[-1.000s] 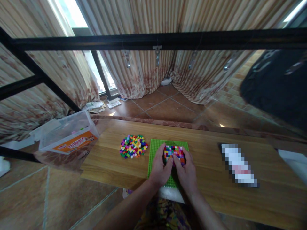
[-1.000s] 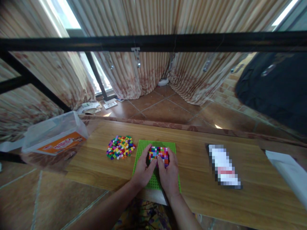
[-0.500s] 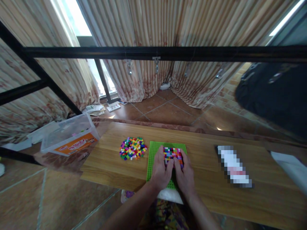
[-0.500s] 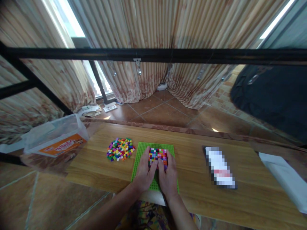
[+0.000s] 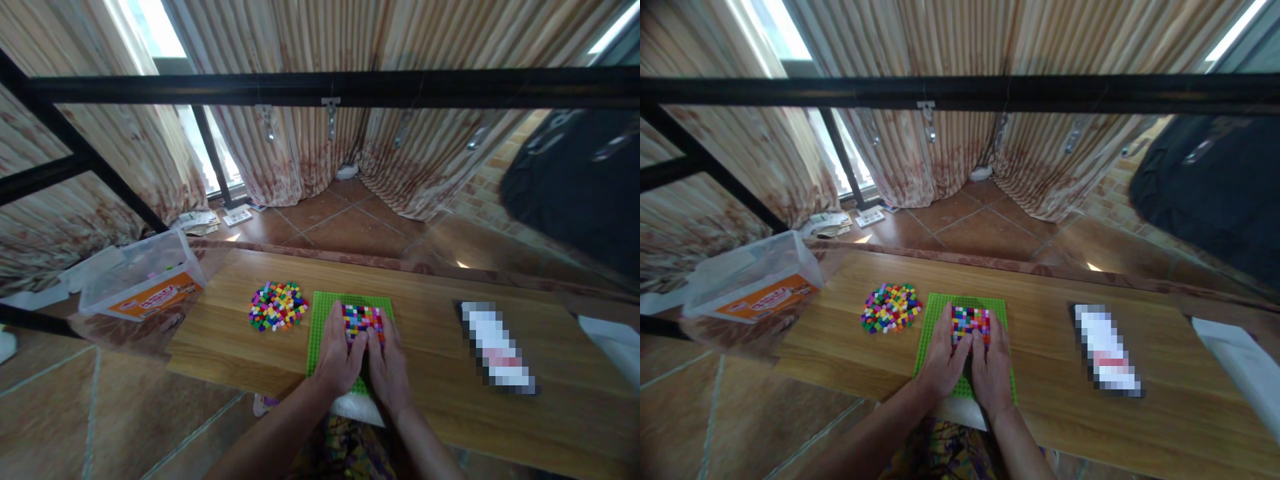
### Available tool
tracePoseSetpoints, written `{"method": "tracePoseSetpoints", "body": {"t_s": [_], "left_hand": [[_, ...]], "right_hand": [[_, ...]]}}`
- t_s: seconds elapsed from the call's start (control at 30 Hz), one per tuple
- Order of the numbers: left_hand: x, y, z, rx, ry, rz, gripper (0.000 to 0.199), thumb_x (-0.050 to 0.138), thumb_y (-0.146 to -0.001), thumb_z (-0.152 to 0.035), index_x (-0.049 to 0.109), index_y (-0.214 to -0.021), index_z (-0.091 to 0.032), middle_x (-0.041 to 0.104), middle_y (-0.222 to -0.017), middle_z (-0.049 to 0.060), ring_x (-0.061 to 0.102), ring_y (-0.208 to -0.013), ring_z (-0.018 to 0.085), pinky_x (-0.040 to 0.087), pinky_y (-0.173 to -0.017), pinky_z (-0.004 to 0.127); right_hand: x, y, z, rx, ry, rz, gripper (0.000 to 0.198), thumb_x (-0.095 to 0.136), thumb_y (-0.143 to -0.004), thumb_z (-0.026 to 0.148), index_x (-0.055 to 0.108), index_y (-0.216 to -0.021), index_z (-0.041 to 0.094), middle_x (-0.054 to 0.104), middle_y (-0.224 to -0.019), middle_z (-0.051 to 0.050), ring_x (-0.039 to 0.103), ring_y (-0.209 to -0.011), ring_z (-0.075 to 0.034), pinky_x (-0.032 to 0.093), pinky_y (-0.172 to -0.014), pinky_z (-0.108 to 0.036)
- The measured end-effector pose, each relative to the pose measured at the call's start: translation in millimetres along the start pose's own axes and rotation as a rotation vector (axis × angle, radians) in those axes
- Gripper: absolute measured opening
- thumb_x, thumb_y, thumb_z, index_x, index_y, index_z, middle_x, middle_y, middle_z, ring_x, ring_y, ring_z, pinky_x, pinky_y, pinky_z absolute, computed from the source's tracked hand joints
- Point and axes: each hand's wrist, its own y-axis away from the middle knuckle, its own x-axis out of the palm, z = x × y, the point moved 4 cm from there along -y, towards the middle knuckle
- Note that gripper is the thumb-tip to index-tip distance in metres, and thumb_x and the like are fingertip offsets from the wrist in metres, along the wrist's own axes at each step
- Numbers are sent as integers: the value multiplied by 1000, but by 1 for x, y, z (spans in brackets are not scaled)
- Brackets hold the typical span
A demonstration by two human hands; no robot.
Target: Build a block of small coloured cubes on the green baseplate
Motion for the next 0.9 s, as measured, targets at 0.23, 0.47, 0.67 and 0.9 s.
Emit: {"method": "tracePoseSetpoints", "body": {"t_s": [0.23,0.47,0.67,0.9], "left_hand": [[1,0,2,9,-8,2,66,42,-96,-39,24,-149,-4,34,-152,24,33,-142,30,30,-117,51],[1,-3,1,0,0,48,67,39,-96,-39,22,-148,0,34,-150,27,33,-142,31,29,-117,51],[-1,-4,3,-4,43,70,68,42,-95,-40,23,-150,-5,33,-153,24,31,-143,31,29,-116,54],[-9,-5,0,-85,91,46,68,50,-91,-39,30,-148,-8,37,-151,21,35,-141,30,29,-117,51]], "right_hand": [[-1,-1,0,28,15,-4,66,35,-95,55,41,-144,11,46,-146,-20,42,-135,-28,33,-111,-52],[1,0,0,-7,5,-19,62,34,-97,51,40,-144,12,45,-146,-20,42,-136,-28,32,-111,-54],[1,-1,-4,-8,-34,-22,60,39,-95,52,41,-144,16,47,-146,-18,44,-134,-29,32,-110,-56],[0,-2,-2,59,-84,-21,64,43,-92,54,44,-143,14,47,-145,-19,46,-133,-29,32,-111,-52]]}}
